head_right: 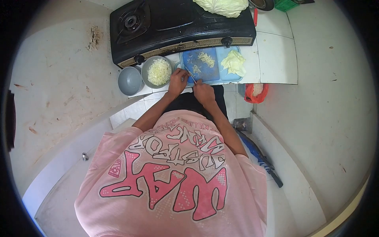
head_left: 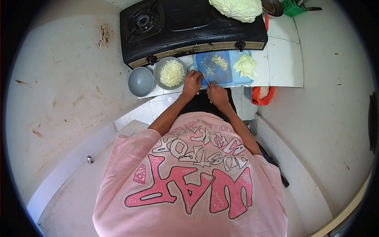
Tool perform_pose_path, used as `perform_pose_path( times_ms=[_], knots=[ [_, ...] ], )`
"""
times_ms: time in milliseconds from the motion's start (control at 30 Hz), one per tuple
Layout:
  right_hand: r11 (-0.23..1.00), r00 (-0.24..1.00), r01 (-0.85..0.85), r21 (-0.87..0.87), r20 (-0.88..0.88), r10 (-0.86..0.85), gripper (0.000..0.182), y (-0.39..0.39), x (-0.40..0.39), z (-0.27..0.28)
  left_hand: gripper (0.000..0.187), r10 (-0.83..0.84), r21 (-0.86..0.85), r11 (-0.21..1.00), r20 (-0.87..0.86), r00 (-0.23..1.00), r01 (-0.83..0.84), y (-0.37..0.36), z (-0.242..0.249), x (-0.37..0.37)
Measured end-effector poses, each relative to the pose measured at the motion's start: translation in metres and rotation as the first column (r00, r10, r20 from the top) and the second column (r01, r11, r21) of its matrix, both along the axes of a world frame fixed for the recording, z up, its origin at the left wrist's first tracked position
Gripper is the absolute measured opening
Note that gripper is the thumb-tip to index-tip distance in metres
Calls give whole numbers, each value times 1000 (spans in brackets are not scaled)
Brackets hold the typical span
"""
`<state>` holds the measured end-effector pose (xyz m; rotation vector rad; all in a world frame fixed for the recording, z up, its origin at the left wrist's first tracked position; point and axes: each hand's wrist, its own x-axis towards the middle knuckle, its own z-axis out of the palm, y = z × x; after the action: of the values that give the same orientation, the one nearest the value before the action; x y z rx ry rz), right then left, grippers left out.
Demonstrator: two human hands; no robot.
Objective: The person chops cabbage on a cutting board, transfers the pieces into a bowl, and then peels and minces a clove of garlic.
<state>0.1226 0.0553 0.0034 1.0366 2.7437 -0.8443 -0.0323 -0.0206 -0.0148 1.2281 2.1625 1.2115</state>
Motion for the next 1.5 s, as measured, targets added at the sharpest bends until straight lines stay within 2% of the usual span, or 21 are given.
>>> perform_pose_path(
  times_ms=[267, 367, 467, 567, 767, 867, 1167, 1267, 1500],
  knots=[
    [999, 999, 41, -19, -5, -41, 34, 2, 3, 0, 7, -8, -51, 999, -41, 999, 6, -1, 5, 0],
    [999, 1000, 29, -35, 0, -29, 34, 2, 2, 1, 7, -8, -5, 1000, 13, 1000, 9, -1, -1, 0],
    [999, 1000, 12, -41, -2, -12, 35, -1, 6, 1, 8, -9, -40, 999, -41, 999, 8, -2, -2, 0],
    [999, 1000, -1, -44, 1, 1, 35, -1, 10, 4, 8, -10, -30, 1000, 19, 1000, 10, -1, 2, 0],
    [1000, 1000, 2, -27, 30, -1, 34, -2, -2, 3, 8, -18, -4, 1000, -8, 1000, 17, -1, 6, 0],
    [1000, 1000, -4, 5, 31, 4, 34, -2, -5, 0, 8, -4, -28, 1000, 39, 999, 5, -1, 4, 0],
    [1000, 999, 18, -15, 36, -18, 32, -2, 2, -1, 9, -40, -41, 998, -56, 998, 37, -3, 0, -2],
    [999, 999, 43, -7, 31, -43, 32, 0, -5, 0, 6, -30, -15, 999, 25, 999, 30, -5, 4, -1],
    [1000, 1000, 11, -28, 0, -11, 32, -5, 5, 5, 9, -30, -21, 999, -14, 999, 30, -5, 0, -2]
  ],
)
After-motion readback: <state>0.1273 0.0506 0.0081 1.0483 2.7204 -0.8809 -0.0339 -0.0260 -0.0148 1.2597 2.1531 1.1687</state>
